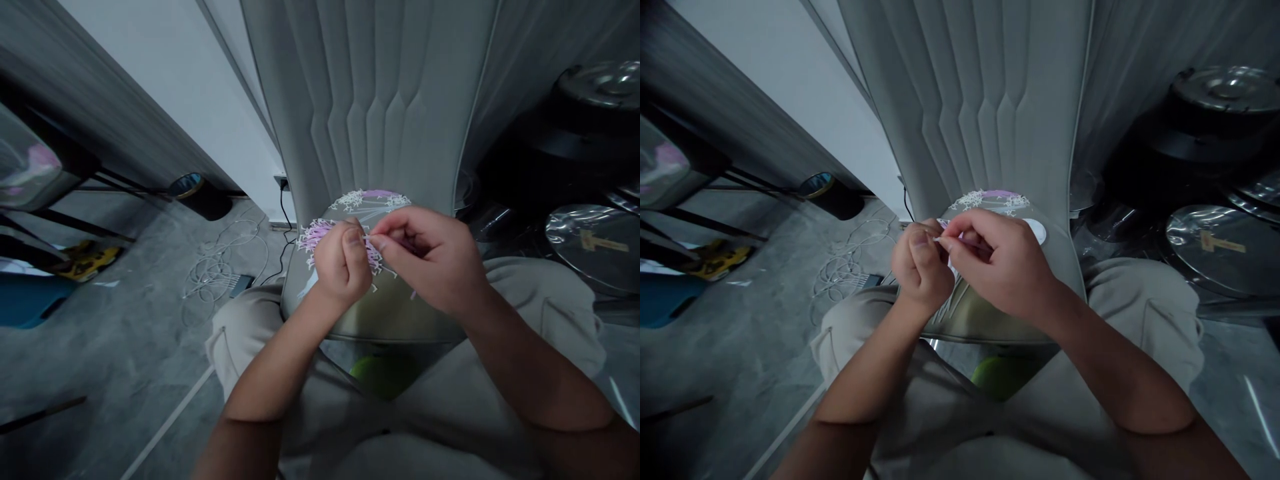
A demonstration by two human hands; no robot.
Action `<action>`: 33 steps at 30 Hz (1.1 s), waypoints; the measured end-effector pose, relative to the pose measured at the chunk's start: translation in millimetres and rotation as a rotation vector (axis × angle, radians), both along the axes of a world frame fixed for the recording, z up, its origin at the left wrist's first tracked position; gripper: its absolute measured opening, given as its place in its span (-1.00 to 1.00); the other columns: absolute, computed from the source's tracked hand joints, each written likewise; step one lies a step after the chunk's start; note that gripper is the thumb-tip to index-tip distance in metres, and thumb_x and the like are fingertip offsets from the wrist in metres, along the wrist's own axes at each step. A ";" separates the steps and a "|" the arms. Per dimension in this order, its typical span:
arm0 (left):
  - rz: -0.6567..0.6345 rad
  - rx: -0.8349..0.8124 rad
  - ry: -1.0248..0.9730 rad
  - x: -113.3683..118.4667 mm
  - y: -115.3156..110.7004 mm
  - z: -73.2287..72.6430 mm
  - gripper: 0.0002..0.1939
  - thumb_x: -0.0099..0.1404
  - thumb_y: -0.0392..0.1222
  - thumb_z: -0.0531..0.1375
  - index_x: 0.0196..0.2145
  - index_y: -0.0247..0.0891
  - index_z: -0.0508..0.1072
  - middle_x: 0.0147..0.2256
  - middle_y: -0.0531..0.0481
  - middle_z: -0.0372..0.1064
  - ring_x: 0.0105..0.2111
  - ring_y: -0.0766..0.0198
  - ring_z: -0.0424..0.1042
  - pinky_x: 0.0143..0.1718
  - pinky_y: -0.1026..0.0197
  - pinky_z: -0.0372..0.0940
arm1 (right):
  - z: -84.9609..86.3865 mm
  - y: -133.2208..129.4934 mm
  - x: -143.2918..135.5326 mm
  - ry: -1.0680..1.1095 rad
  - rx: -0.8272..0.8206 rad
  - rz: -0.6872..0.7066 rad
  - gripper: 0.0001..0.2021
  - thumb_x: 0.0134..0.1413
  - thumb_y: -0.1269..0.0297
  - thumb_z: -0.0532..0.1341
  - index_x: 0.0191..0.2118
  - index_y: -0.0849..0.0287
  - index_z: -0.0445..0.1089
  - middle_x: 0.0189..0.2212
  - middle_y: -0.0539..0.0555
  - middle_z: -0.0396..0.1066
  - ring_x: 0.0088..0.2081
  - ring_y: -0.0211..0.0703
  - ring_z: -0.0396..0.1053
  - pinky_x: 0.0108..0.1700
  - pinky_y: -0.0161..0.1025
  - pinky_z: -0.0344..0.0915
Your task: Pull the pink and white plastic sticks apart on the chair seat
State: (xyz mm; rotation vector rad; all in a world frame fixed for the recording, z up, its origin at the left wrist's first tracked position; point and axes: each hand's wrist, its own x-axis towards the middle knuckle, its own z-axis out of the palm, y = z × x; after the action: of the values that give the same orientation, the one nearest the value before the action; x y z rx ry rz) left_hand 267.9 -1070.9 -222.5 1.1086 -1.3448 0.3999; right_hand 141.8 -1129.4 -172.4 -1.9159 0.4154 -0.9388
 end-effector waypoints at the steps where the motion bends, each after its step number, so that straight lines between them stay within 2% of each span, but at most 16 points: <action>1: -0.005 -0.003 0.017 -0.5 -0.3 -1.0 -0.77 0.46 -0.29 -0.06 -0.41 -0.19 0.16 -0.56 0.13 0.03 -0.57 0.40 0.12 -0.53 0.27 0.06 | -0.3 0.7 0.2 -0.012 0.024 0.002 -0.97 0.11 0.37 0.23 -0.35 0.17 0.42 -0.58 -0.10 0.28 -0.55 -0.41 0.20 -0.53 -0.39 0.14; 9: 0.037 0.024 -0.020 -4.8 3.0 4.0 -0.77 0.45 -0.31 -0.06 -0.41 -0.21 0.18 -0.51 0.11 0.11 -0.52 0.41 0.17 -0.51 0.29 0.10 | -1.0 5.4 0.9 -0.065 0.100 0.034 -0.92 0.05 0.49 0.22 -0.39 0.17 0.38 -0.57 -0.13 0.27 -0.55 -0.45 0.19 -0.55 -0.45 0.14; 15: 0.033 -0.010 0.014 -2.3 1.4 3.8 -0.76 0.46 -0.30 -0.06 -0.41 -0.20 0.17 -0.53 0.12 0.06 -0.53 0.40 0.17 -0.51 0.28 0.09 | -2.9 4.1 4.5 -0.101 0.144 0.063 -0.98 0.07 0.39 0.26 -0.35 0.17 0.40 -0.56 -0.11 0.29 -0.55 -0.43 0.22 -0.56 -0.45 0.16; 22: 0.065 -0.007 -0.021 -2.9 1.9 3.4 -0.76 0.46 -0.29 -0.06 -0.41 -0.21 0.20 -0.52 0.11 0.10 -0.53 0.39 0.17 -0.50 0.26 0.10 | -1.2 4.2 3.8 -0.129 0.124 0.079 -0.91 0.03 0.49 0.23 -0.39 0.16 0.34 -0.55 -0.13 0.28 -0.55 -0.45 0.21 -0.57 -0.45 0.12; 27: 0.043 -0.020 -0.057 -2.1 1.4 3.3 -0.77 0.45 -0.31 -0.05 -0.41 -0.21 0.18 -0.52 0.12 0.07 -0.53 0.40 0.16 -0.50 0.27 0.08 | -1.7 4.6 2.0 -0.123 0.102 0.076 -0.92 0.05 0.48 0.23 -0.37 0.16 0.35 -0.55 -0.13 0.28 -0.54 -0.46 0.20 -0.56 -0.45 0.12; 33: 0.040 0.008 0.023 -5.6 1.6 4.7 -0.74 0.46 -0.26 -0.06 -0.43 -0.21 0.18 -0.52 0.11 0.10 -0.54 0.40 0.17 -0.51 0.28 0.09 | -3.6 7.2 3.3 -0.115 0.098 0.048 -0.92 0.06 0.48 0.21 -0.38 0.16 0.36 -0.55 -0.13 0.27 -0.52 -0.45 0.21 -0.53 -0.46 0.16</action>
State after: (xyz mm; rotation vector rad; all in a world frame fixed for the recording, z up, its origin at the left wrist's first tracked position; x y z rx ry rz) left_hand 262.3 -1069.3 -217.8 1.1447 -1.3070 0.4103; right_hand 145.1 -1122.2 -176.0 -1.7665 0.3404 -0.9737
